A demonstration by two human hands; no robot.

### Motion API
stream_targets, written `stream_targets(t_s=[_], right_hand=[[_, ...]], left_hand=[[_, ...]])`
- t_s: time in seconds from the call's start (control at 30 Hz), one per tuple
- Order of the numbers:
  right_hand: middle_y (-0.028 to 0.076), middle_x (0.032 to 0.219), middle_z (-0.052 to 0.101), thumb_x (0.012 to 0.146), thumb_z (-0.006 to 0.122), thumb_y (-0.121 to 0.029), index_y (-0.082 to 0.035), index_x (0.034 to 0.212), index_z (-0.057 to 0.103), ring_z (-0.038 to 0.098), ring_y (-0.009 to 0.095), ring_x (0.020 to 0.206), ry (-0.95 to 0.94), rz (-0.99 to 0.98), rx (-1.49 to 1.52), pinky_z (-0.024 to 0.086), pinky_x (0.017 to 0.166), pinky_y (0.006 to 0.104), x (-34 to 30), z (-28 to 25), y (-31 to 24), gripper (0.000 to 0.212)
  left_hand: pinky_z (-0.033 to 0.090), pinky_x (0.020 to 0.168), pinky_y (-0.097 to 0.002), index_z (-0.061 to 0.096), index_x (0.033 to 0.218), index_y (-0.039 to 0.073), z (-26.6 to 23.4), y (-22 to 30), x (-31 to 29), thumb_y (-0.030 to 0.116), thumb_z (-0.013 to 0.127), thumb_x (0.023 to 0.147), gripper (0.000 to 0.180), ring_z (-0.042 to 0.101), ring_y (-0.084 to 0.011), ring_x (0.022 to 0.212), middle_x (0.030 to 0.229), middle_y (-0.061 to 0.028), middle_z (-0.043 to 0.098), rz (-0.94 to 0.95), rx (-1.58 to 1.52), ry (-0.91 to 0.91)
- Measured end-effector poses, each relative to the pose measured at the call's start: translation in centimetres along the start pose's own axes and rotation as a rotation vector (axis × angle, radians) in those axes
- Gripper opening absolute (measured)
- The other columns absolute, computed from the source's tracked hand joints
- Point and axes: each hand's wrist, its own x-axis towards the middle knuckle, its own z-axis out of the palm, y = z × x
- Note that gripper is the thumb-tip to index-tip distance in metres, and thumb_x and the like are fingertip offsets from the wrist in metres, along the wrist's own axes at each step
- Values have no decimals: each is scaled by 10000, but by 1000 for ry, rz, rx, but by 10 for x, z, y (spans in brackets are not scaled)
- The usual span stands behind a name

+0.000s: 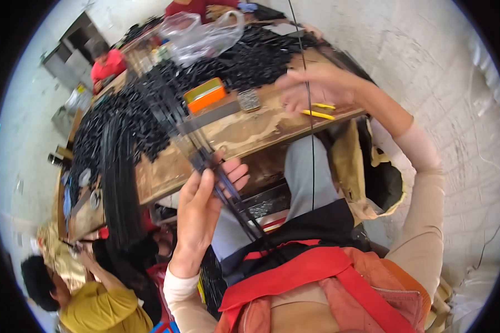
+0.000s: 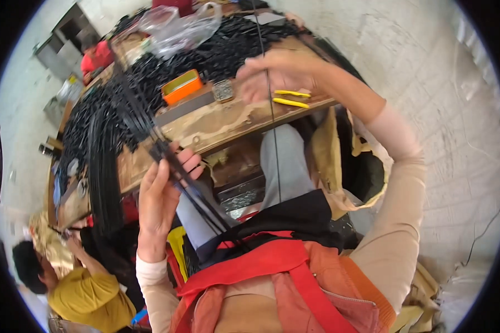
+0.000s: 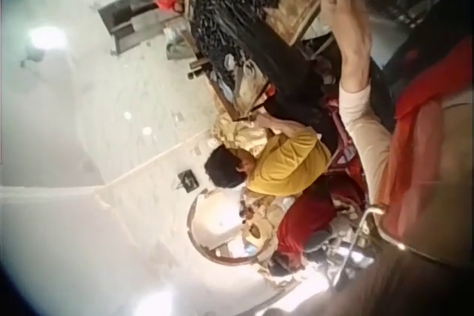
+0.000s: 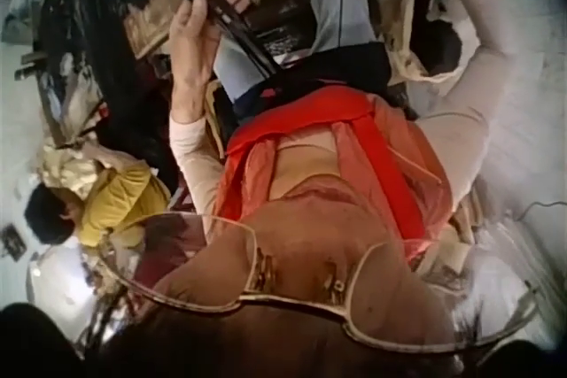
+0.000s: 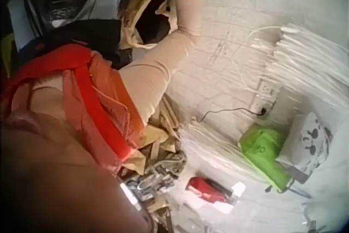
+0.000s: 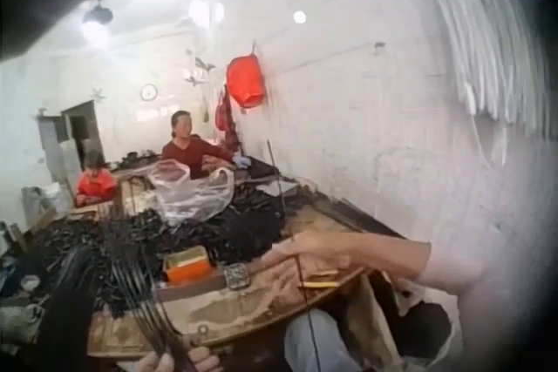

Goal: Assembling and trimming plastic filaments for brush production.

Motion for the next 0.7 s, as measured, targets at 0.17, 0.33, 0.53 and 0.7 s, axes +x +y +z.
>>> stream_targets(t_s=[0.17, 0.33, 0.53, 0.7], right_hand=[[218, 1096, 641, 930, 525, -208, -10, 1229, 526, 633, 373, 923, 1008, -266, -1323, 499, 789, 442, 3, -187, 17, 359], [254, 1052, 595, 927, 506, -169, -19, 1244, 487, 582, 439, 927, 1219, -97, -1618, 477, 767, 503, -15, -274, 98, 351], [191, 1196, 530, 889, 541, -174, -29, 1358, 406, 529, 374, 1054, 1306, 7, -1853, 464, 833, 485, 9, -280, 152, 509], [168, 1230, 566, 980, 475, -311, -46, 1393, 409, 545, 298, 1129, 595, -418, -1298, 412, 982, 402, 74, -111, 61, 496]], left_hand=[[446, 1036, -448, 427, 1321, -76, 11, -3, 6, 128, 449, 1007, 375, 571, -336, 1169, 1256, -225, 560, 16, 38, -30], [439, 1046, -440, 437, 1314, -75, 15, -2, 5, 41, 467, 979, 356, 570, -329, 1173, 1247, -215, 574, 39, 84, -7], [475, 1004, -445, 462, 1300, -59, 8, 0, 4, 18, 525, 949, 365, 601, -322, 1128, 1225, -206, 583, -32, 84, 63], [489, 984, -394, 459, 1282, -57, -11, -3, 41, -14, 536, 931, 362, 609, -279, 1109, 1214, -175, 585, -39, 87, 31]])
